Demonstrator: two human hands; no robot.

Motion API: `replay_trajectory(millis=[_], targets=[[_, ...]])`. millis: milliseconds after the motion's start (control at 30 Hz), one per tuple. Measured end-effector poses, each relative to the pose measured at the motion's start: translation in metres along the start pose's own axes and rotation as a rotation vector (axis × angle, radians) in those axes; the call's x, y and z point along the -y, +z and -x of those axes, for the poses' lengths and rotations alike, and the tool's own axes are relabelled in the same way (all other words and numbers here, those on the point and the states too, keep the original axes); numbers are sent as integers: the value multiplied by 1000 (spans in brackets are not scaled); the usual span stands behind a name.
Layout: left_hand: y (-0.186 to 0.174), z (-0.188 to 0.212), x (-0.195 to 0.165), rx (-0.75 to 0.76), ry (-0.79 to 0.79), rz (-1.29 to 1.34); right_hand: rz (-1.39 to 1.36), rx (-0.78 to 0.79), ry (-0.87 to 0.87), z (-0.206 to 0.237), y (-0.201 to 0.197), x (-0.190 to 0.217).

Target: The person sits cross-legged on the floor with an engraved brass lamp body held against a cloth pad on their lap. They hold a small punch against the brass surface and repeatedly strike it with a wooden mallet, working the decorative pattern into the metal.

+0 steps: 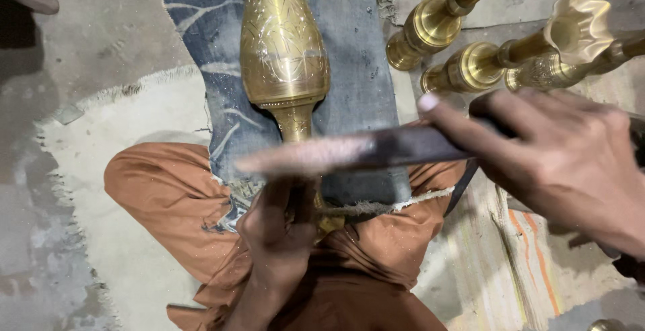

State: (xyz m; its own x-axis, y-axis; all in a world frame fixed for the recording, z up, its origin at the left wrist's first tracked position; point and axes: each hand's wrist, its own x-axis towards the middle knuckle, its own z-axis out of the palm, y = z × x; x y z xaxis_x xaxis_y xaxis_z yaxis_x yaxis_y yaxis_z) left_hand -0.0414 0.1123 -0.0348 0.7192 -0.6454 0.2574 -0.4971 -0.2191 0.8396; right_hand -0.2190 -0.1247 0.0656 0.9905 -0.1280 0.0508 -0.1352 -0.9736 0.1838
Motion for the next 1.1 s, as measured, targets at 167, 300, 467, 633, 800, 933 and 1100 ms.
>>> replay_trajectory(millis=[167,300,467,633,800,933,1100], targets=[[2,-1,-1,-14,11,-41,-195,34,61,12,15,-6],[4,3,0,-37,53,-37,-475,-142,67,2,14,-4],[5,5,2,2,102,-196,-298,-9,118,4,5,4],[5,6,4,-6,117,-45,-107,-59,90,17,11,5],[5,10,6,-1,119,-46,-351,-40,176,17,28,0],[8,13,6,-1,161,-118,-261,-144,32,25,30,-6],[9,13,2,-16,176,-144,-111,83,139,31,29,-2]])
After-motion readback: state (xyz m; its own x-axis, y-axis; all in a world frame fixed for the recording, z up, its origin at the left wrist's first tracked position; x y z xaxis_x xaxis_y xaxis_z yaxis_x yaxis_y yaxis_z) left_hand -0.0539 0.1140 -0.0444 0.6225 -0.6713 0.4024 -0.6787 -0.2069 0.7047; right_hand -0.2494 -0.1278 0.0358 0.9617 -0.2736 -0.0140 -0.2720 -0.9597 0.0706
